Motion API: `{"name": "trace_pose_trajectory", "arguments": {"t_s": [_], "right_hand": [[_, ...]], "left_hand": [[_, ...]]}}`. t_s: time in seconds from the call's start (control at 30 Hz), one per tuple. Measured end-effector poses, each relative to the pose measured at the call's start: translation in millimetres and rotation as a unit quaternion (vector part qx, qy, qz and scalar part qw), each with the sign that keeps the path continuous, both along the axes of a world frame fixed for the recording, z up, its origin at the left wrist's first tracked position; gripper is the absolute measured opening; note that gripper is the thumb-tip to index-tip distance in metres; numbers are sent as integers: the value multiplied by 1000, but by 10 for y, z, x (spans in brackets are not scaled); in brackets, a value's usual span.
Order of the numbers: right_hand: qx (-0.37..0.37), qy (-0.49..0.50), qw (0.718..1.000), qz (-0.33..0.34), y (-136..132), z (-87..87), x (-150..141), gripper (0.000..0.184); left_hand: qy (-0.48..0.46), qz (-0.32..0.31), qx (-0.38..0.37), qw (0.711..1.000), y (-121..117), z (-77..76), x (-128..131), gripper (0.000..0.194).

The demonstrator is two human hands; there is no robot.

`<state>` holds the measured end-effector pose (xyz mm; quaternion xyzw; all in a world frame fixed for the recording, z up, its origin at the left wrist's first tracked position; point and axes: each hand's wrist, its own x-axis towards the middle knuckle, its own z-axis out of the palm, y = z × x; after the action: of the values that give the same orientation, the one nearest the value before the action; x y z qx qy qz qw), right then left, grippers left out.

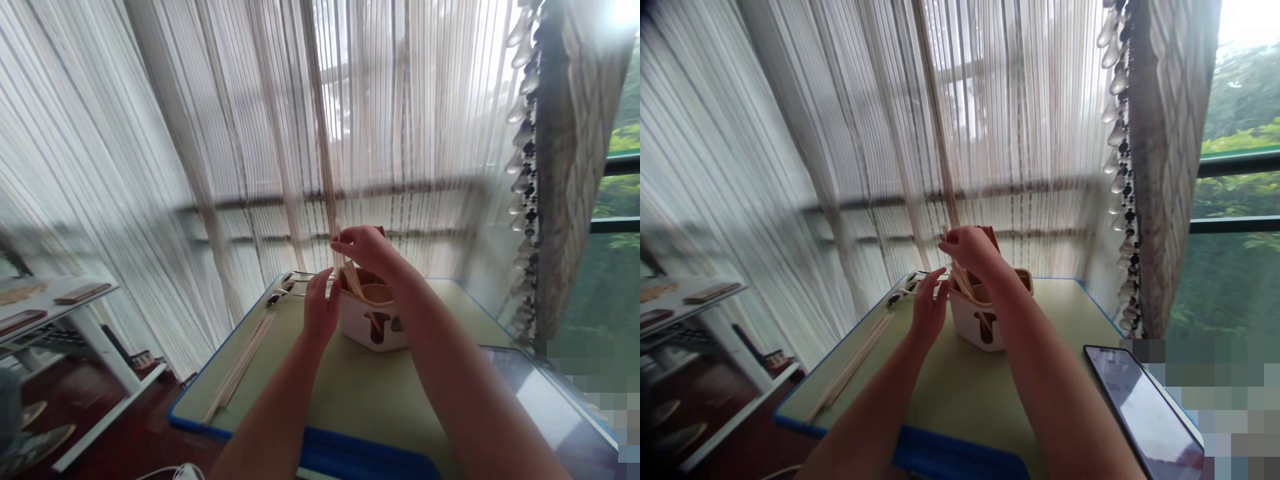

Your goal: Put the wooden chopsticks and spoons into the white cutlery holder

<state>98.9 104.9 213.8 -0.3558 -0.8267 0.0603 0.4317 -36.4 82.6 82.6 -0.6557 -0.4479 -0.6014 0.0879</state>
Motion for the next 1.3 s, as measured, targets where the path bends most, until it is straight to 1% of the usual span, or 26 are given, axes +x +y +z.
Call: {"name": "trace_pose_trajectory", "arguments": {"t_s": [0.1,0.2,0.3,0.4,0.47,0.57,0.63,0.73,0.87,0.9,0.97,1.07,1.13,1.2,1.3], "right_hand": [[-7,21,1000,-5,33,-25,5,26],[-33,40,999,2,47,-31,21,27],[-55,27,998,13,15,-17,43,29],[-61,6,998,29,-57,5,63,32],[-55,-2,998,36,-106,16,75,33],[-44,-12,998,42,-158,25,89,27],[-49,-19,998,46,-179,28,94,24],[-45,-17,998,41,-205,33,95,24],[-16,-11,999,29,-213,34,97,24],[-15,-10,999,29,-205,30,98,24],[-26,-2,999,32,-180,16,98,23],[-41,15,999,30,-148,-4,99,29],[-46,4,999,27,-150,-3,106,28],[-55,-31,998,23,-173,12,117,39],[-79,-93,993,5,-208,37,130,60]], "left_hand": [[2,-10,0,1000,1,-3,19,31],[-10,-19,-2,1000,-2,-6,34,31],[-19,-36,-1,999,-21,-4,56,31],[-19,-51,5,999,-54,3,88,30],[-23,-48,10,999,-73,7,118,30],[-28,-33,21,999,-81,21,174,32],[-17,-31,28,999,-75,40,213,28],[-7,-36,36,999,-61,69,252,15],[-65,-25,1,998,-18,74,236,13],[-82,-29,-14,996,4,71,224,14],[-111,-59,-45,991,54,69,197,15],[-163,-125,-104,973,111,97,167,17],[-199,-149,-136,959,114,137,151,19],[-215,-131,-138,958,86,180,135,20],[-220,-64,-120,966,14,222,119,15]]}}
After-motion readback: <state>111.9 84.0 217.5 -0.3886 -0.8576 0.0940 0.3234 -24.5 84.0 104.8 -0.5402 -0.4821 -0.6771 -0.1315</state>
